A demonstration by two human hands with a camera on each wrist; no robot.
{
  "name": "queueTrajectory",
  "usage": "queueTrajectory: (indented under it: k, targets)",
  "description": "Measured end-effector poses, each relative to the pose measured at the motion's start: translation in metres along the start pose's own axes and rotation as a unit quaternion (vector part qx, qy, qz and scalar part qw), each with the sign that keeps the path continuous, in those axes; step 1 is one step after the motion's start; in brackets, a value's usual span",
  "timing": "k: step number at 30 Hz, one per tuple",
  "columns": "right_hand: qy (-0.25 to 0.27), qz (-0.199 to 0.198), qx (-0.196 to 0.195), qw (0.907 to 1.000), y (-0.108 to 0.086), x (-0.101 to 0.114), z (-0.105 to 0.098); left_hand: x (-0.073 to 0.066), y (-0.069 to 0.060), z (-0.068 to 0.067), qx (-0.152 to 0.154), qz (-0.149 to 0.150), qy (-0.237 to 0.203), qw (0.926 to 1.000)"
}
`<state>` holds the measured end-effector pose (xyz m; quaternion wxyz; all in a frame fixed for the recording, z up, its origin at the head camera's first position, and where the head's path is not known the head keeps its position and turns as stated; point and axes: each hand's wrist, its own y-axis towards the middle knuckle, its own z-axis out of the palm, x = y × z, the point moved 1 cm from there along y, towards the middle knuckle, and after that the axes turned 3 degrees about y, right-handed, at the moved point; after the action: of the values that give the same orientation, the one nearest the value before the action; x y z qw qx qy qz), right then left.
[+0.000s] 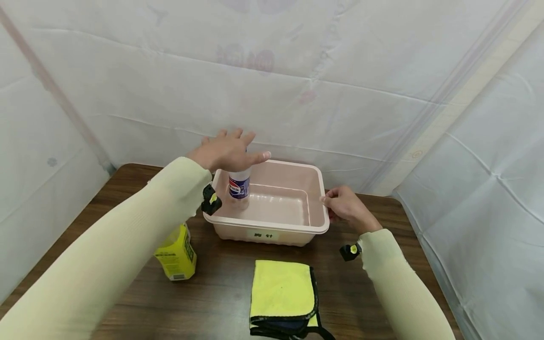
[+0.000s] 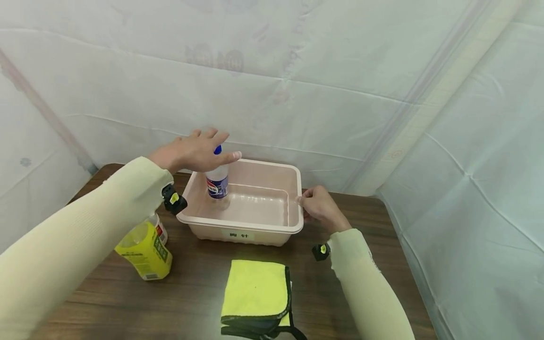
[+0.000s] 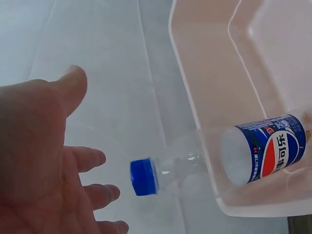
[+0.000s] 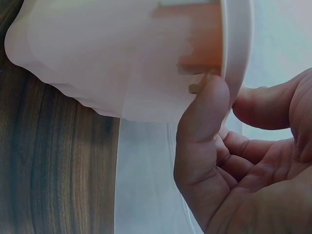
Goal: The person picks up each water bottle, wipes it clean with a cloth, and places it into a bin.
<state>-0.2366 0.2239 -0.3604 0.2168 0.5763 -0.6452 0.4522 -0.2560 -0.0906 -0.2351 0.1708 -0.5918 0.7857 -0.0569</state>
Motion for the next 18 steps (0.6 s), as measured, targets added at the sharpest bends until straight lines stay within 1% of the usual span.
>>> queueTrajectory:
  k: [5,8,13,18]
  targets:
    - [0.000,-0.001,0.003,1.0000,0.000,0.000,0.001,-0.006,-0.014,0.003,0.007,0.022,0.016,0.9996]
    - [0.001,-0.006,0.005,1.0000,0.001,0.002,0.003,-0.008,-0.025,0.005,0.002,0.034,0.027,0.9991]
    - [-0.006,-0.007,0.003,1.0000,0.002,0.002,0.004,-0.011,-0.041,0.013,-0.025,0.052,0.051,0.9970]
    - [-0.002,-0.005,0.002,1.0000,0.002,0.000,0.004,-0.013,-0.058,0.023,-0.056,0.065,0.073,0.9936]
